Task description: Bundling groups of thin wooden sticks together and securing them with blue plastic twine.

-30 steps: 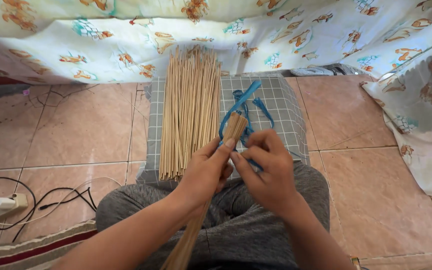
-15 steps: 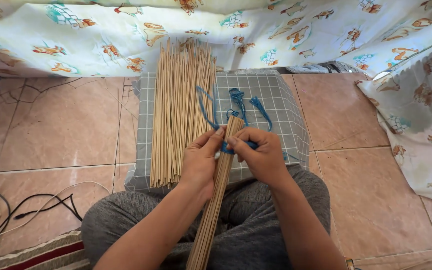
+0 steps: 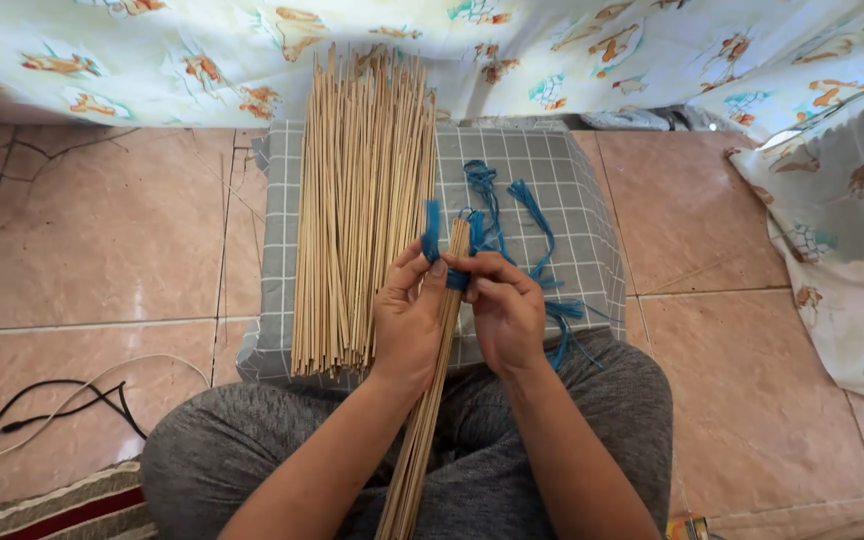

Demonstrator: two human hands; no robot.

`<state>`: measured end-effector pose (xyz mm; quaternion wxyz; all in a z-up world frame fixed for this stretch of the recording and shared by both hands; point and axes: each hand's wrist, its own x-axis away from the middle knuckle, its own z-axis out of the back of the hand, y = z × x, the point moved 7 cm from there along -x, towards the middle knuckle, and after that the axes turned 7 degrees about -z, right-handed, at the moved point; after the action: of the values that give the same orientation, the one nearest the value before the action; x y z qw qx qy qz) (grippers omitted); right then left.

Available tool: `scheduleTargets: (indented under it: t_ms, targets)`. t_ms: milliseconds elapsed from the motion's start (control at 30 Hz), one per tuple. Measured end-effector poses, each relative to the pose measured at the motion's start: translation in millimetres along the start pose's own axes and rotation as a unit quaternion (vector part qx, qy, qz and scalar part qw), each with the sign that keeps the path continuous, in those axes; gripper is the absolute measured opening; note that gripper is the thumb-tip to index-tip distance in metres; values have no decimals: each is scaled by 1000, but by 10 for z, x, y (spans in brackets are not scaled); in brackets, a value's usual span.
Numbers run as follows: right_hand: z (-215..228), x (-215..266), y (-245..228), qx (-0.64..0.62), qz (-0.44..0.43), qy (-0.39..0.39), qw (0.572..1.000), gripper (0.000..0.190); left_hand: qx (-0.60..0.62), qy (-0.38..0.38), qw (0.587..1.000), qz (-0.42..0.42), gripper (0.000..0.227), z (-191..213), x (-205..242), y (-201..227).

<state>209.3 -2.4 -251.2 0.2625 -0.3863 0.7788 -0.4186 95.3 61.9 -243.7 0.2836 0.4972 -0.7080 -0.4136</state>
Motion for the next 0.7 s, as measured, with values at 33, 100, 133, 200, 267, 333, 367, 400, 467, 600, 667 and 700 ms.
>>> scheduleTargets:
  t_ms: [33,100,133,200,267,333,367,400,467,600,667,700]
  targets:
    - [-38,29,25,-1,-3,2,1000,31,-2,2,1000,3,20,2,34,21]
    - [-55,40,3,95,27,64,993,30,-2,-30,1000,-11,22,-67,44,92]
    - [-98,66,-8,95,23,65,993,30,-3,-28,1000,-8,22,-36,41,39]
    - [-221,110,-110,202,70,72,974,27,-62,-31,996,-48,18,19,13,-3]
    - [-319,151,-175,242,101,82,961,22,-69,-34,995,-59,19,9,44,21]
    - [-394,163,-246,282,134,93,946,18,-76,-40,994,-72,20,21,39,35]
    - [-411,153,-254,294,136,92,942,15,-78,-43,993,-75,20,45,25,24]
    - [-422,172,-254,306,135,93,938,13,-80,-45,993,-76,19,83,42,5]
    - [-439,146,-241,306,140,91,937,11,-86,-51,992,-75,20,89,26,10]
    - [-446,124,-257,322,166,91,928,10,-78,-72,992,-65,21,-6,51,10]
    - [-436,158,-230,327,169,102,924,9,-94,-76,990,-67,22,-23,52,51]
    - [-423,178,-224,333,171,113,920,8,-110,-80,988,-68,22,-38,53,71]
